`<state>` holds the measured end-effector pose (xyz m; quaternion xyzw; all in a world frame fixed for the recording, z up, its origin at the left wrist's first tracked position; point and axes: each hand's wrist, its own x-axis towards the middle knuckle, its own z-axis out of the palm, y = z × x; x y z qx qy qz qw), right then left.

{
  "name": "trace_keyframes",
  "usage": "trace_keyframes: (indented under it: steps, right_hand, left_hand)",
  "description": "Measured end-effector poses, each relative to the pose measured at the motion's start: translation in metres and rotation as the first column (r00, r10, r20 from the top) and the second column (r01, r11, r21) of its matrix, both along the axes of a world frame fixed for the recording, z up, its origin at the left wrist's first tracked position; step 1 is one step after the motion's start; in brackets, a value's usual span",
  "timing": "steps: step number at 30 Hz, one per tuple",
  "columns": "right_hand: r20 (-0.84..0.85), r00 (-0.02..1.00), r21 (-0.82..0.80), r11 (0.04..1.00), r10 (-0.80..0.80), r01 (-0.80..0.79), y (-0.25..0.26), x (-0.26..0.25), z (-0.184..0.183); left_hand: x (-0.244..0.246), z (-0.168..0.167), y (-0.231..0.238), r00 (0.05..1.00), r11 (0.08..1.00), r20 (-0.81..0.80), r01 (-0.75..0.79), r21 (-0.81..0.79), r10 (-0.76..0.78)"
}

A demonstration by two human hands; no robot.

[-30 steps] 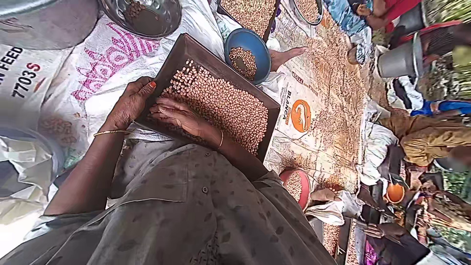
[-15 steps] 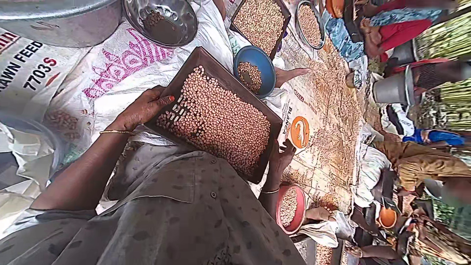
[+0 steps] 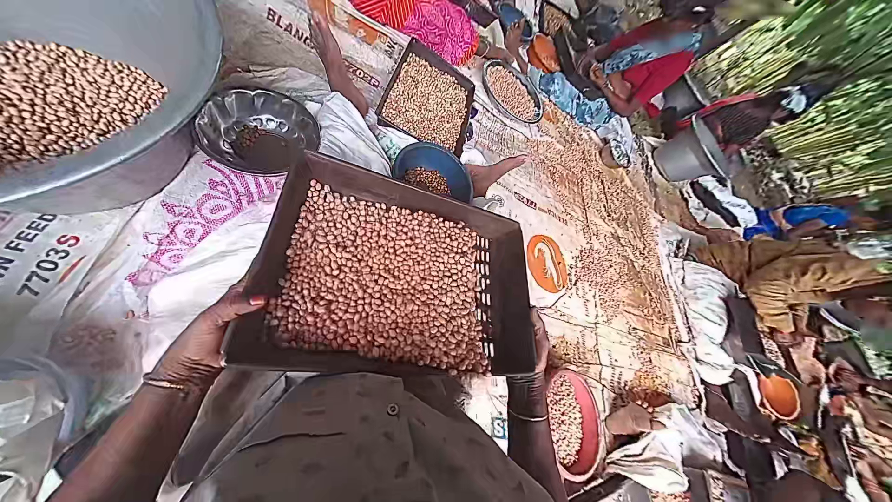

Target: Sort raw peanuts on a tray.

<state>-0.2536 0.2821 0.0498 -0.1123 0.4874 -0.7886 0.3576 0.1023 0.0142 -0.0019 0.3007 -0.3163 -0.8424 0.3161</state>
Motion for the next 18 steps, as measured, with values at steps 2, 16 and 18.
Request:
trace_keyframes:
  steps: [2, 16, 18]
  right_hand:
    - [0.114, 0.987, -0.172, 0.981, 0.113, -0.092, -0.009, -0.036, -0.032]
    - [0.130, 0.991, -0.069, 0.997, -0.013, 0.022, -0.027, -0.040, -0.020]
    - [0.159, 0.985, -0.077, 0.995, 0.068, -0.057, -0.051, -0.030, -0.030]
  left_hand:
    - [-0.022, 0.018, -0.005, 0.998, 0.995, 0.027, 0.053, -0.089, -0.051]
    - [-0.048, -0.016, -0.030, 0.997, 0.986, -0.017, 0.072, -0.151, -0.076]
    - [-0.050, -0.003, -0.058, 1.000, 0.991, 0.020, -0.019, -0.129, 0.022]
